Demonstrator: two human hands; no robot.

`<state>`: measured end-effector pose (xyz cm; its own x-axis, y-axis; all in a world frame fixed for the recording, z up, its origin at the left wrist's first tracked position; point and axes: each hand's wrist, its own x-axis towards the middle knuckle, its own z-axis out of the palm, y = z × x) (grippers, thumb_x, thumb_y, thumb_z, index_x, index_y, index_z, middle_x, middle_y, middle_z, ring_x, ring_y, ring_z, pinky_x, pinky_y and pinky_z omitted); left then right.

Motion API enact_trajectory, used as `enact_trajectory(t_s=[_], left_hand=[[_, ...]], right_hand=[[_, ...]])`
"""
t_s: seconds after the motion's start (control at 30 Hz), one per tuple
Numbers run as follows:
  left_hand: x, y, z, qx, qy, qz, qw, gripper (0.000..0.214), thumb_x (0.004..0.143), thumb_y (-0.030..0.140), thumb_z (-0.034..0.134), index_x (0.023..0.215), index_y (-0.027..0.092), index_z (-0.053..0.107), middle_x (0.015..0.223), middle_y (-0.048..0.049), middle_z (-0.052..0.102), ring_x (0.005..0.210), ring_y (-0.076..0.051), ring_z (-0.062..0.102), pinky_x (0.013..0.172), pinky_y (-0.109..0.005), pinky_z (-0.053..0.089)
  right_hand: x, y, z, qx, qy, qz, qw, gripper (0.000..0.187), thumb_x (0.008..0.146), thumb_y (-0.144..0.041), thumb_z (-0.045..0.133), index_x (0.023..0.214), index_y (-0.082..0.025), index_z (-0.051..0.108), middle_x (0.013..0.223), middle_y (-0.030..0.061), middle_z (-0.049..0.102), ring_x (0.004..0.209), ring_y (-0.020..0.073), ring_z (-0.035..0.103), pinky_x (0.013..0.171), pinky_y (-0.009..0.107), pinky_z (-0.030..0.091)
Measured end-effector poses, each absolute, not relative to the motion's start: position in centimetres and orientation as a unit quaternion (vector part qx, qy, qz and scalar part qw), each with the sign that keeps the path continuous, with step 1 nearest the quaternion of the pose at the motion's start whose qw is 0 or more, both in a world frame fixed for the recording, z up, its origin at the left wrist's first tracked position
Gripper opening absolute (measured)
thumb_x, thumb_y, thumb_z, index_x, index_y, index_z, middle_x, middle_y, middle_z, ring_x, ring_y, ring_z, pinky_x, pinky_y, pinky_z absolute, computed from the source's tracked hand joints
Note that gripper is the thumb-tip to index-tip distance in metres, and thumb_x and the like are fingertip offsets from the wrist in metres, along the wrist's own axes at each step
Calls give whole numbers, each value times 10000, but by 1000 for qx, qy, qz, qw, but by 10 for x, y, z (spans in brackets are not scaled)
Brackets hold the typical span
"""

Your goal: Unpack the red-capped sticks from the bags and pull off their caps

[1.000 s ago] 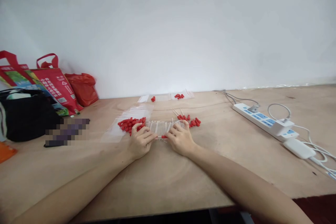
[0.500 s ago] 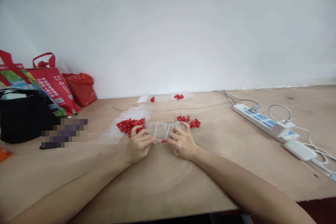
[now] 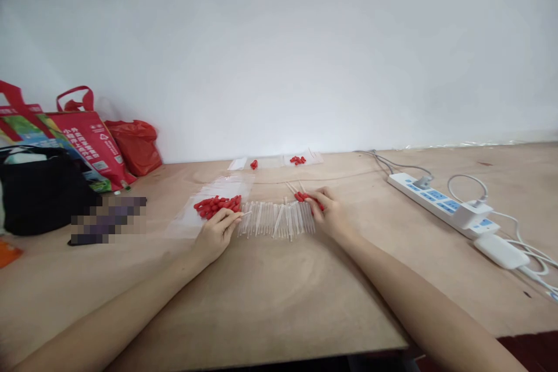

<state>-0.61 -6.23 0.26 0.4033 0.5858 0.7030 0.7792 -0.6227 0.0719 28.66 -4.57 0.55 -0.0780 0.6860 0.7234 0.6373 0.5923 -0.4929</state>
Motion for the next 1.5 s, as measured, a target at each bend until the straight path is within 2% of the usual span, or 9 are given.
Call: enact_trajectory(t_s=[0.2,0.4,0.6,0.7,0.87,1.13,1.23,1.33,1.5], left_hand=[[17,-55,9,-822,-407,-371,144,310,842,141,350,1103,139,517,853,-62,498,781,-135,541,706,-237,465],[43,-42,10,-831,-376,-383,143,195,828,119,382,906,143,559,786,-47,565,713,-145,559,672,-258,472],[48,-43,9,-879,-324,-317,150,166,805,88,409,787,156,559,770,-41,591,738,-151,572,670,-258,477],[45,-48,10,-896,-314,-291,115,163,815,121,415,751,157,560,790,-41,591,736,-139,572,674,-248,480],[40,-56,9,-898,-326,-284,86,148,799,257,488,848,146,574,891,-71,586,802,-165,580,725,-273,493],[39,-56,3,-898,-342,-272,52,273,802,354,484,944,135,563,1011,-105,548,883,-194,567,757,-309,492],[39,-56,3,-892,-347,-287,43,273,797,344,494,949,130,570,984,-101,551,875,-185,557,763,-304,482],[37,-58,5,-884,-358,-295,52,312,777,363,518,973,129,581,977,-101,555,880,-198,536,792,-341,459],[25,-60,12,-893,-363,-258,61,389,730,424,558,1036,184,584,1056,-92,553,971,-243,502,868,-434,389]], right_hand=[[303,-9,22,-615,-644,72,449,284,758,-246,452,978,-142,600,800,55,587,670,133,545,659,257,421],[306,15,24,-724,-613,104,298,186,673,-335,552,793,-200,597,789,25,639,765,172,569,683,280,369],[300,15,22,-756,-608,96,224,186,645,-373,569,746,-223,616,726,21,644,778,209,571,801,396,312],[300,14,22,-753,-619,108,195,190,673,-394,541,720,-231,626,719,15,648,778,210,573,831,430,284],[293,15,26,-752,-630,83,174,226,732,-398,479,765,-239,636,783,27,654,827,217,571,833,421,289],[267,24,29,-758,-635,79,128,206,687,-374,548,735,-203,652,778,80,652,875,258,569,848,473,277],[263,29,31,-768,-627,85,106,262,661,-416,579,687,-163,643,747,114,649,837,267,587,811,448,332],[262,35,35,-770,-623,103,90,274,622,-426,625,632,-153,630,652,118,639,741,250,611,684,346,411],[261,40,40,-765,-625,139,73,194,585,-352,671,569,-168,612,465,71,580,547,215,599,507,273,405]])
